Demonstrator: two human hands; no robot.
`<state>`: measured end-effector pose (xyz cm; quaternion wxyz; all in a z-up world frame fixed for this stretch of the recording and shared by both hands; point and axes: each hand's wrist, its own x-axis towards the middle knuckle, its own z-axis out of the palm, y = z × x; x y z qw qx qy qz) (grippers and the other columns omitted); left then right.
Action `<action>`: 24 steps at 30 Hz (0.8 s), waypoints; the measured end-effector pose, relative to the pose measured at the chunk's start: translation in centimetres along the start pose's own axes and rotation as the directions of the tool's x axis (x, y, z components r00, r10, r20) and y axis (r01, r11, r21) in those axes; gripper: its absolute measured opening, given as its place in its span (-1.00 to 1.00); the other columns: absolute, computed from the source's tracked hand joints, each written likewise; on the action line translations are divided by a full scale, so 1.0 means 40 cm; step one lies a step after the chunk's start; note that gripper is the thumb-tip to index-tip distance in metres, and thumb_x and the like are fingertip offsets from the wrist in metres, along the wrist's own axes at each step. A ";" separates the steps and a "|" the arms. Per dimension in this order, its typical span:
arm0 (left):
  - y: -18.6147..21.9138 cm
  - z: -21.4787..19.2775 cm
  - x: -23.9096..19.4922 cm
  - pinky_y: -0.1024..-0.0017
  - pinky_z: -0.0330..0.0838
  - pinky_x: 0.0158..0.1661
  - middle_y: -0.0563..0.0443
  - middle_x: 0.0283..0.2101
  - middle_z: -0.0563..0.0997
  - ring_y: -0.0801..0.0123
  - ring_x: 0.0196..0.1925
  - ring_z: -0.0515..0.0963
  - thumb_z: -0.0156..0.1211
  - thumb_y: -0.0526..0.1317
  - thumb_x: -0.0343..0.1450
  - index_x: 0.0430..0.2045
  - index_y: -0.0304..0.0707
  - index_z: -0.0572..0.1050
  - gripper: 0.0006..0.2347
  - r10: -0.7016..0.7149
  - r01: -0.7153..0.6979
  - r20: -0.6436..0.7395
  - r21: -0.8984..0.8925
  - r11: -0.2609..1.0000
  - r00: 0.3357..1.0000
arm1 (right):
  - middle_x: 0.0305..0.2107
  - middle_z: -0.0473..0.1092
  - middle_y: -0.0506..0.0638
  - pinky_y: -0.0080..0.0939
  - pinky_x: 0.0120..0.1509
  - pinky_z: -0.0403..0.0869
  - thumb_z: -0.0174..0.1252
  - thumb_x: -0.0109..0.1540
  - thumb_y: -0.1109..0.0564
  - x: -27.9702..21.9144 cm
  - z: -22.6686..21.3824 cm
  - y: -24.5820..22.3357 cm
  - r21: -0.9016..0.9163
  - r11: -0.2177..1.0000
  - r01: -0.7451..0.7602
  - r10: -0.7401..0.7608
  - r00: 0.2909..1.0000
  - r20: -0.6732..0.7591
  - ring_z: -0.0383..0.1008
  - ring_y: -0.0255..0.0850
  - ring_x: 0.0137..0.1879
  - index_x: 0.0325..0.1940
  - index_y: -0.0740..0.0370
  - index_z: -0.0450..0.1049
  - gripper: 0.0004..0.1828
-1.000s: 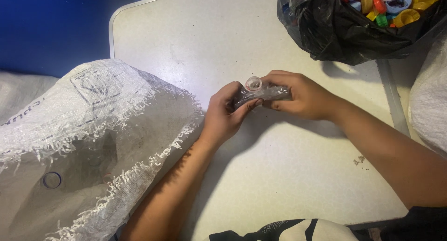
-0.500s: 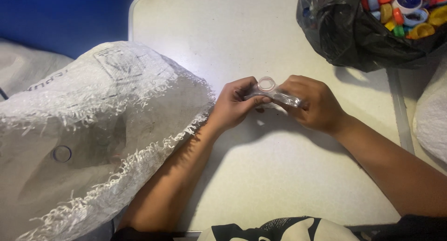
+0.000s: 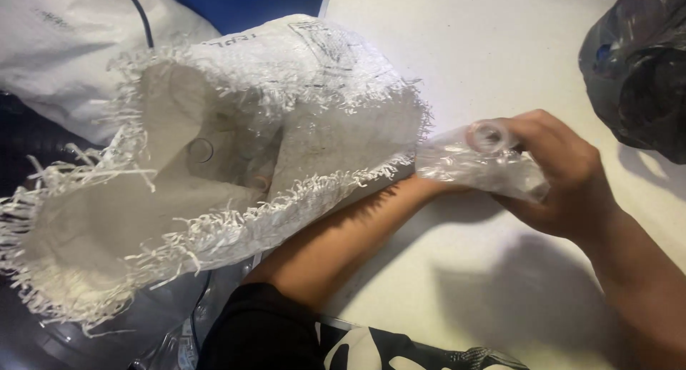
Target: The person repeatedly picks up plastic bottles from a white sack, removes the caps, and places the bottles into a large white sack while depositing the caps into a black bag filled with colorful caps. The person handles the bottles one at a time, unscrewing the caps and separating them.
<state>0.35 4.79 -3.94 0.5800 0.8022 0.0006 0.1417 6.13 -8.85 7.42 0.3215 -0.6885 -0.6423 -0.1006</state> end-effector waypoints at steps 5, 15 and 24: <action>0.009 0.001 -0.021 0.34 0.59 -0.13 -0.05 -0.22 0.70 0.30 -0.22 0.69 0.10 -0.18 0.49 0.00 -0.27 0.49 -0.75 0.065 -0.063 0.048 -0.032 0.997 0.997 | -0.43 0.50 -0.01 -0.17 -0.28 0.54 0.40 0.18 0.06 0.166 0.122 -0.130 0.170 0.951 0.259 -0.287 0.943 0.166 0.54 -0.20 -0.33 0.19 0.25 0.37 -0.44; 0.004 -0.007 -0.002 0.33 0.57 -0.11 -0.09 -0.16 0.69 0.26 -0.17 0.70 0.10 -0.21 0.44 -0.08 -0.28 0.52 -0.77 0.096 -0.100 0.099 0.038 0.994 0.990 | -0.25 0.47 0.15 0.01 -0.11 0.50 0.24 0.23 0.20 0.295 0.231 -0.268 0.135 0.989 0.053 -0.099 0.929 0.357 0.52 0.03 -0.09 0.29 0.32 0.33 -0.46; 0.005 -0.015 -0.006 0.31 0.53 -0.15 -0.03 -0.22 0.69 0.24 -0.21 0.67 0.20 -0.22 0.41 -0.14 -0.25 0.50 -0.80 0.037 -0.047 0.090 0.109 0.993 0.995 | -0.15 0.57 0.07 -0.26 -0.02 0.64 0.24 0.26 0.22 0.036 0.010 -0.064 0.270 0.962 -0.039 -0.018 0.979 0.204 0.64 -0.20 -0.10 0.05 0.22 0.54 -0.73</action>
